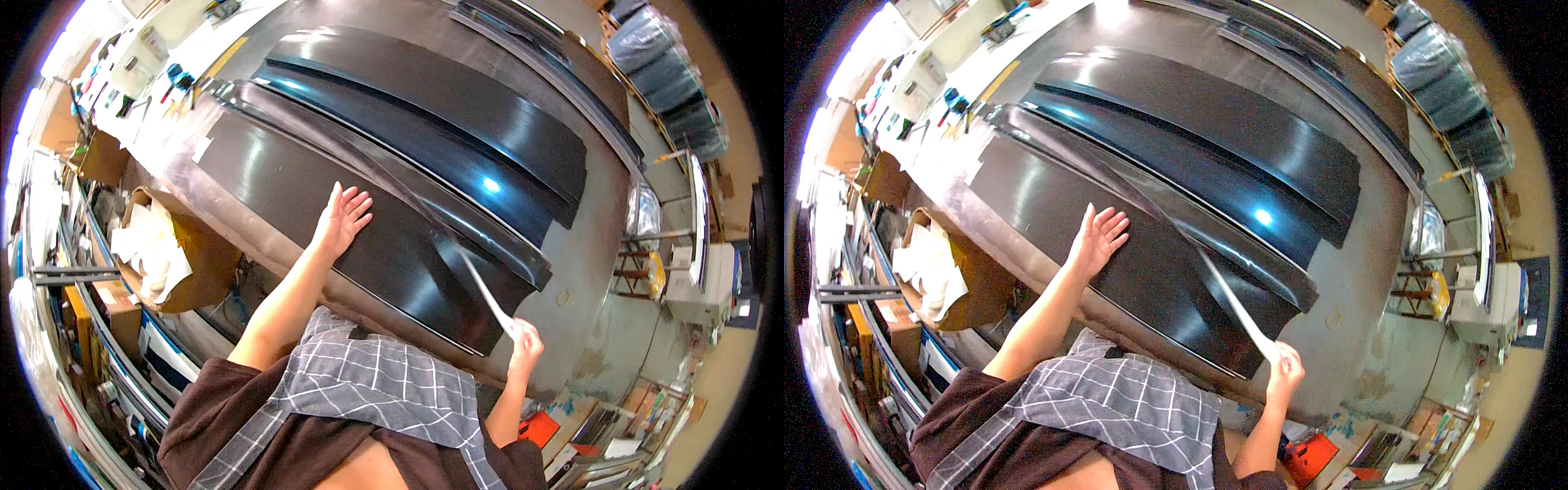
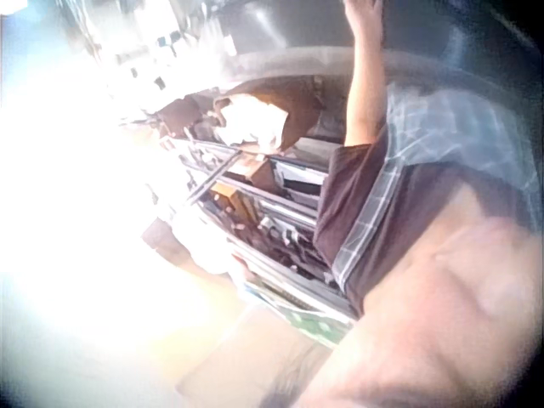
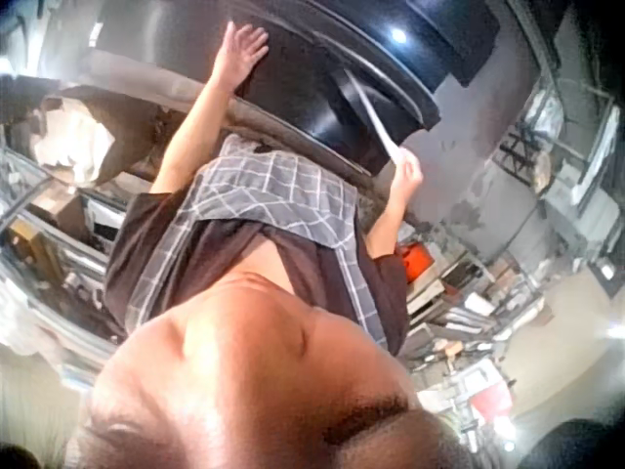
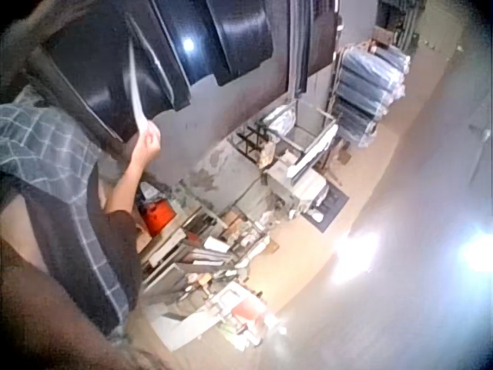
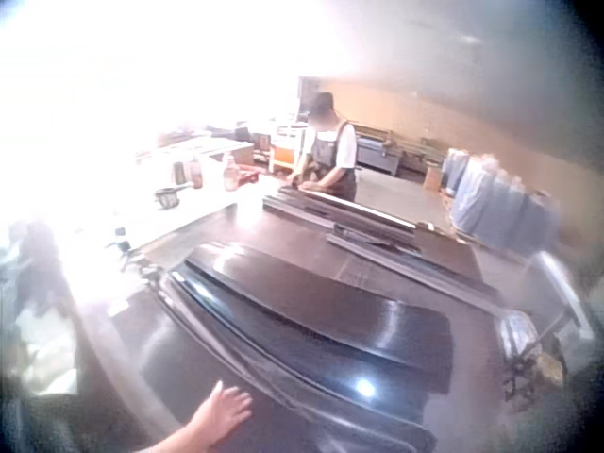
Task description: The person repeatedly picks up a dark, flexible sheet from a stack on a workbench and places it on top of a stack of white sheets. The person handles the sheets by hand, lifting and stacking them in a repetitive motion.
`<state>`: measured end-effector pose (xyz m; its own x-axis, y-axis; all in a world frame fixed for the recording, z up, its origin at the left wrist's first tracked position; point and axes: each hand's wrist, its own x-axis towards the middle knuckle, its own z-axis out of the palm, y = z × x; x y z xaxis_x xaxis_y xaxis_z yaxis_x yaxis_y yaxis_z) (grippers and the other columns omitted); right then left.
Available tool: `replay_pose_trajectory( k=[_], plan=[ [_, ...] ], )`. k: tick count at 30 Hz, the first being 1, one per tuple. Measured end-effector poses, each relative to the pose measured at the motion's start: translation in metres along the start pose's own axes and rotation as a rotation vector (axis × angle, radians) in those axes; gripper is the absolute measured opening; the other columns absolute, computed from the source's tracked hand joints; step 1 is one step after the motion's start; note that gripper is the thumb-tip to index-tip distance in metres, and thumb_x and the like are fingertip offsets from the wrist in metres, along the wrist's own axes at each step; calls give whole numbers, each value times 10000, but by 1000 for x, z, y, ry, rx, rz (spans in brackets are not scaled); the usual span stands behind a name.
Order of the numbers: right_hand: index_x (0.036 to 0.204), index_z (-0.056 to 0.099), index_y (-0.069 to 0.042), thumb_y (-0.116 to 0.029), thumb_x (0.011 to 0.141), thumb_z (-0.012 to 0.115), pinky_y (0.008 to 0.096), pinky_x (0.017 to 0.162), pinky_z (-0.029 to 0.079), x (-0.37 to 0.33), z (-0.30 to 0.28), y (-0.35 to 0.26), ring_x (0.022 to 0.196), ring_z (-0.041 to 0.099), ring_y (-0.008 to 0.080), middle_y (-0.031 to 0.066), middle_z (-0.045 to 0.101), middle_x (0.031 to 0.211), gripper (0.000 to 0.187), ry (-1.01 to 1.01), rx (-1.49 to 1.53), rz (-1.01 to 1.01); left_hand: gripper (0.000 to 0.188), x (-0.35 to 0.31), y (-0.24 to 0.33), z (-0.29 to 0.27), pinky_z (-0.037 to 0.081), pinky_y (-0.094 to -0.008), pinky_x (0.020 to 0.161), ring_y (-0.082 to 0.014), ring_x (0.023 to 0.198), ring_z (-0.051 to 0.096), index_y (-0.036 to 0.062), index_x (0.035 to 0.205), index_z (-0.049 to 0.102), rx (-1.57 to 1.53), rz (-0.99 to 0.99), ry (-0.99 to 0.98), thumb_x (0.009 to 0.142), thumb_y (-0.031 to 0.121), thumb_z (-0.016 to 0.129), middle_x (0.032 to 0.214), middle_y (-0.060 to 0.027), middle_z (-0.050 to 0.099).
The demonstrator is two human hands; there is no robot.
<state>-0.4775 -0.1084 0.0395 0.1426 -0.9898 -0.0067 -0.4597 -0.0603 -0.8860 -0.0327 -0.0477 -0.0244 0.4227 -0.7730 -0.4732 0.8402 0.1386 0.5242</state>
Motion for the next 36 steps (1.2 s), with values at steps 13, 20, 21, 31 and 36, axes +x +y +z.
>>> replay_pose_trajectory(
  k=[13,20,21,31,36],
  plan=[
    [1220,536,-35,-162,708,727,484,950,415,27,4,-2,1116,527,363,194,568,1189,560,-12,-1162,84,275,40,66,-51,498,-391,911,-205,1020,623,84,1142,542,-218,182,-51,879,135,607,1108,-54,639],
    [1245,545,-24,-151,761,752,333,934,458,58,278,-147,1058,603,204,128,634,1144,542,-871,-6,-44,246,-6,116,-40,523,-366,839,-174,969,623,68,1082,570,-14,297,149,852,-17,587,1037,-29,639],
    [1112,603,6,-81,808,695,290,847,477,56,305,-154,936,601,140,71,642,995,330,-999,54,114,251,-13,120,-47,521,-364,837,-173,966,623,65,1088,572,-26,306,153,851,-14,592,1036,-28,640],
    [879,625,10,-112,743,624,304,669,475,59,380,-138,725,593,136,121,645,757,182,-916,-284,-9,565,-36,176,-148,205,-544,1115,-316,1378,290,118,1347,483,1988,681,325,838,316,624,1459,-108,379],
    [880,635,9,-117,777,618,289,641,465,61,387,-138,676,570,96,77,641,715,164,-911,-275,-30,699,-29,167,-147,172,-506,1137,-307,1397,254,74,1419,347,1927,639,370,836,326,638,1481,-119,330]
  ],
)
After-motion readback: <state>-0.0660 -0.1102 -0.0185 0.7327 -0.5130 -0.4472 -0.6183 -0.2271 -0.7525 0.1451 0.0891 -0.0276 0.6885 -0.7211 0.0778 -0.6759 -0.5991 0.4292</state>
